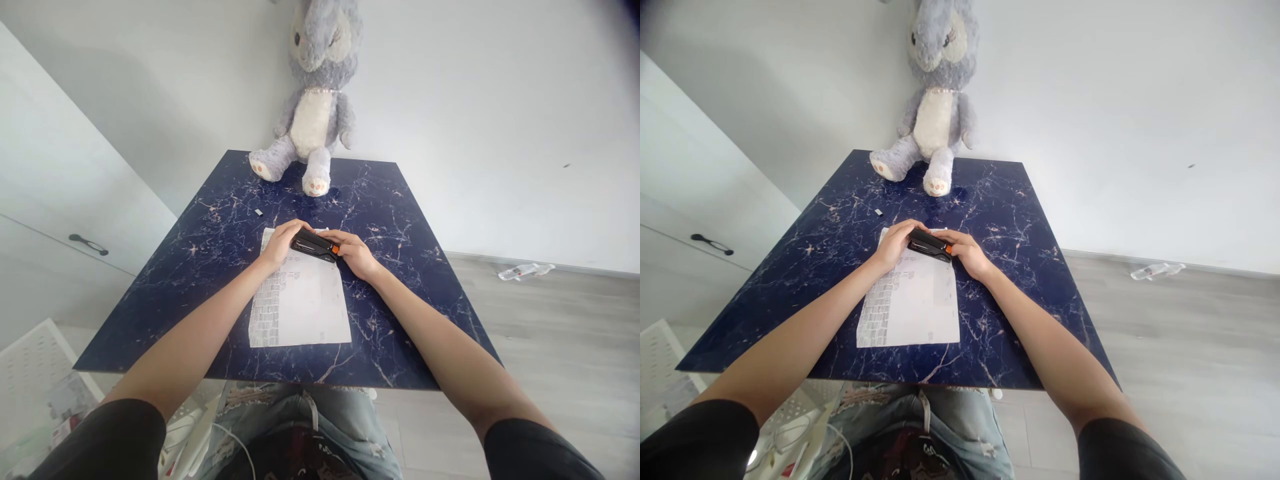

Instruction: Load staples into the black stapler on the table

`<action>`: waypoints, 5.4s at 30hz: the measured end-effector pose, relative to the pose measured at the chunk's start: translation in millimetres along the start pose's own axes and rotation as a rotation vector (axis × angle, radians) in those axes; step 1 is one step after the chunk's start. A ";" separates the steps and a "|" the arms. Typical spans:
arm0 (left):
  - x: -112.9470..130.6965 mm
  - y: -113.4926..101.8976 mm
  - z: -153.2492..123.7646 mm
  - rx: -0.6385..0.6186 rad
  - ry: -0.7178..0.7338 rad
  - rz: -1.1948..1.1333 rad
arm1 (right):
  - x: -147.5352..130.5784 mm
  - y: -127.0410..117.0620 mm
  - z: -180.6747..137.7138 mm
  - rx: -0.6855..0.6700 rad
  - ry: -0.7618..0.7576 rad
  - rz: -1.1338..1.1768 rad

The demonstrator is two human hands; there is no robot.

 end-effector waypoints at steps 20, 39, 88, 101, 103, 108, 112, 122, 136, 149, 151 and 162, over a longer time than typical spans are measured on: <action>-3.6 -1.7 1.4 0.002 0.042 0.065 | 3.9 -2.2 1.7 -0.009 0.018 0.022; -7.6 -0.9 3.4 -0.001 -0.018 -0.049 | 6.5 -9.8 3.8 -0.077 -0.010 0.061; 7.9 -12.7 5.6 0.246 -0.097 -0.277 | 6.9 -0.5 -9.1 0.221 -0.515 -0.762; 18.6 -6.7 4.2 0.025 -0.334 -0.362 | -11.1 2.6 -20.1 0.189 -0.842 -0.787; 18.7 -6.3 4.5 0.022 -0.329 -0.354 | -12.6 5.1 -21.6 0.172 -0.846 -0.820; 15.1 -5.8 5.7 0.005 -0.352 -0.378 | -10.0 5.7 -22.4 0.164 -0.867 -0.870; 11.4 -5.0 5.9 -0.019 -0.375 -0.394 | -4.7 2.6 -21.5 0.127 -0.836 -0.863; 2.2 -2.7 5.0 -0.031 -0.531 -0.464 | -15.0 10.6 -32.0 0.027 -0.877 -0.940; 0.7 3.0 -0.8 -0.072 -0.552 -0.546 | -16.3 16.6 -41.3 0.091 -1.300 -1.221; -6.3 -1.0 3.0 0.005 -0.559 -0.532 | -18.1 18.5 -44.1 0.083 -1.317 -1.254; -7.3 -1.1 3.2 0.012 -0.575 -0.532 | -17.1 18.0 -44.1 0.084 -1.312 -1.247; -4.0 0.6 1.4 0.055 -0.589 -0.522 | -21.1 18.5 -44.2 0.140 -1.392 -1.217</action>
Point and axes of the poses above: each hand's wrist, its own z-axis towards the middle knuckle, its own y-axis out of the palm, x = y × z, the point moved 3 cm from there along z, towards the middle knuckle, and after that the axes turned 15 degrees about x, right-handed, at the moved point
